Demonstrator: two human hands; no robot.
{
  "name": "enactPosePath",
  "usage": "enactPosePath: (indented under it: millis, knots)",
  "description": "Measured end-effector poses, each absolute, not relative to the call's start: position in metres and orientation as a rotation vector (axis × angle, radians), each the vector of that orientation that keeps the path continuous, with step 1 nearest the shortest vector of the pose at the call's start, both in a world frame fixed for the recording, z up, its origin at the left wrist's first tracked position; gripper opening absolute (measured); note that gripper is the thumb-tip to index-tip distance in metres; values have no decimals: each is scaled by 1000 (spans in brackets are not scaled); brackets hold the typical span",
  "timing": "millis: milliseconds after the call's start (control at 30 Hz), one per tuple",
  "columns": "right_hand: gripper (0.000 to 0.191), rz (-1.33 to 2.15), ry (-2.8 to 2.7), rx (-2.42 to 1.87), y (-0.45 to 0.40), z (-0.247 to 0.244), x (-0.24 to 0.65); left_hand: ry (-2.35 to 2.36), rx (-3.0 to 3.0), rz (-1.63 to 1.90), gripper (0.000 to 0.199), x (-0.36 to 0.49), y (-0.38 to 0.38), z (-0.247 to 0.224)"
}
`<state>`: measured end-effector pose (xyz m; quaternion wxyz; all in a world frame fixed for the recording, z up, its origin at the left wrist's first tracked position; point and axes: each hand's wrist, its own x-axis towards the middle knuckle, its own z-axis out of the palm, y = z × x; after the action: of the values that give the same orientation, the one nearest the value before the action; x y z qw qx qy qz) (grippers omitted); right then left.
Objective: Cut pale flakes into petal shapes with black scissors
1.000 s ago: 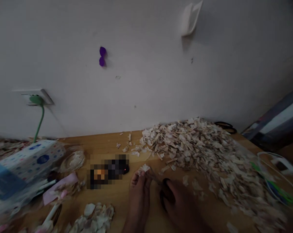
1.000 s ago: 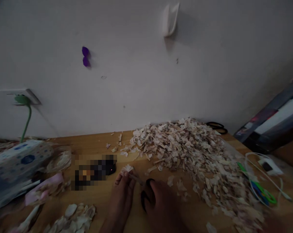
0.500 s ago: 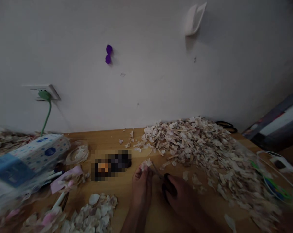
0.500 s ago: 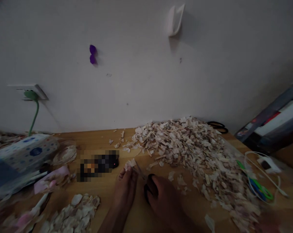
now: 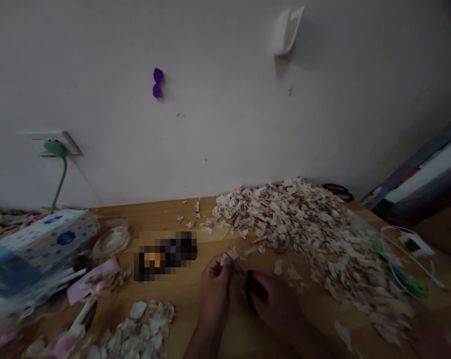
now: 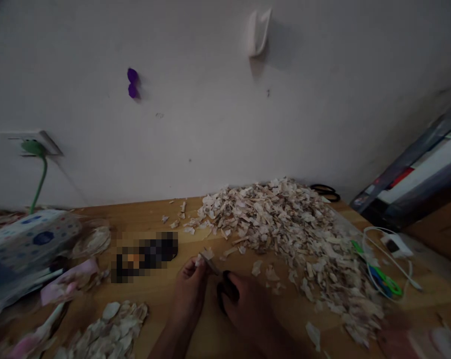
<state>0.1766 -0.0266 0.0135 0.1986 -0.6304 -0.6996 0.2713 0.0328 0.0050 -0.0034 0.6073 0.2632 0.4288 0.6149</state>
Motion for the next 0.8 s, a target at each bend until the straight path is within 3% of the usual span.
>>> enactPosePath:
  millis: [333,500,733,800]
  knots:
    - [26,793,-1917,-1741,-26,16,176,901,611,1348,26,30,5,-9]
    - [32,963,-1583,-1634,-21,13,179,880,414,1382,26,32,6,1]
    - [22,841,-1485,-1525,-24,0,180,915,433,1435,22,33,7,0]
    - [29,773,-1600,-1582,-27,-1,177,910,390,1483,21,32,8,-1]
